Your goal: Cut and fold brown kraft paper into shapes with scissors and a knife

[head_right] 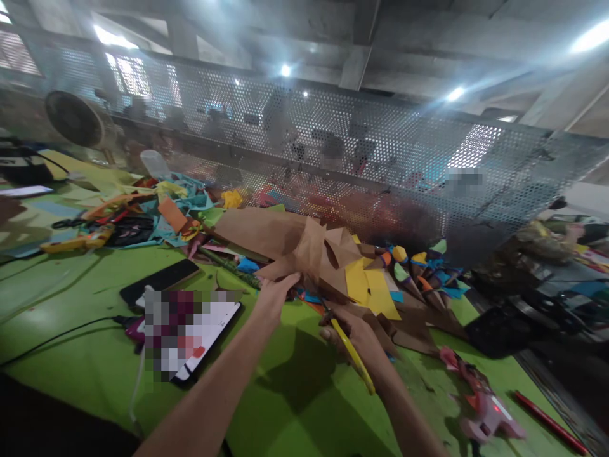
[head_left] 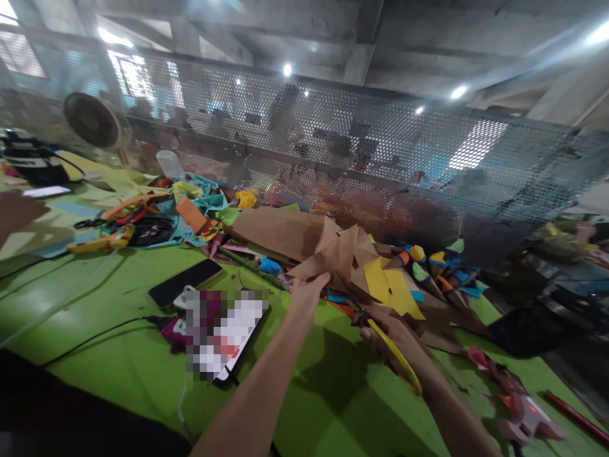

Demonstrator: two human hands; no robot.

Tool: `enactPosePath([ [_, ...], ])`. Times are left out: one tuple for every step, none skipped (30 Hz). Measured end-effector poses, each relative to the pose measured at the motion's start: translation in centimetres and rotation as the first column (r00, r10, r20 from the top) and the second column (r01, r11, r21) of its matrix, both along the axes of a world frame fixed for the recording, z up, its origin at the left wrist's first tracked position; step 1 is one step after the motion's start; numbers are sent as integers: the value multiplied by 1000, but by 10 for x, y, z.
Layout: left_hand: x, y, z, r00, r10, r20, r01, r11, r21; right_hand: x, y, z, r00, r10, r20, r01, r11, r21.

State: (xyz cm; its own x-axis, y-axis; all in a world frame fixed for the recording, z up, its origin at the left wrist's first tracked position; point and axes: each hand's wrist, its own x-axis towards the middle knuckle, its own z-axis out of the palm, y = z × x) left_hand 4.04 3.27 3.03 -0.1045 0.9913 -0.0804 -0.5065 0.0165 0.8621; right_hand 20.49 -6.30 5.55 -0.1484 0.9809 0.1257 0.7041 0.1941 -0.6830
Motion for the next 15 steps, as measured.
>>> enactPosePath([
  [0,0,0,1000,-10,3,10,1000,3,-1,0,0,1000,-3,3,3,1000,-2],
  [0,1,-1,1000,-14,11,14,1000,10,-1,-1,1,1000,-11,2,11,1000,0],
  [0,1,-2,1000,-17,25,17,1000,19,-2,-1,1,1000,-20,2,20,1000,3],
  [1,1,-2,999,-21,43,19,999,28,-3,-1,2,1000,-25,4,25,1000,2],
  [1,2,-2,998,-22,67,20,999,37,-3,-1,2,1000,-24,6,24,1000,-2],
  [2,2,-2,995,-25,94,21,999,46,-3,-1,2,1000,-23,5,23,1000,-3],
  [2,2,-2,992,-32,119,26,998,54,-3,-1,2,1000,-18,1,18,1000,-10],
  [2,2,-2,989,-43,141,34,997,63,-3,0,2,1000,-11,-6,11,1000,-22],
  [3,1,-1,986,-52,158,40,996,75,-3,0,2,1000,-8,-16,7,999,-40],
  [3,1,-1,983,-57,172,43,995,85,-4,0,1,999,-13,-29,12,998,-57],
  [3,1,0,981,-67,180,51,995,91,-4,0,1,999,-24,-43,21,997,-74],
  [3,1,0,981,-75,180,59,994,92,-4,0,0,998,-36,-54,31,996,-89],
  [2,1,1,982,-79,174,64,994,88,-4,0,0,997,-45,-62,39,995,-97],
  [2,1,1,984,-78,162,65,995,81,-4,0,-1,997,-49,-65,43,995,-95],
  [1,0,1,987,-73,147,62,995,76,-4,0,-1,997,-50,-63,44,995,-84],
])
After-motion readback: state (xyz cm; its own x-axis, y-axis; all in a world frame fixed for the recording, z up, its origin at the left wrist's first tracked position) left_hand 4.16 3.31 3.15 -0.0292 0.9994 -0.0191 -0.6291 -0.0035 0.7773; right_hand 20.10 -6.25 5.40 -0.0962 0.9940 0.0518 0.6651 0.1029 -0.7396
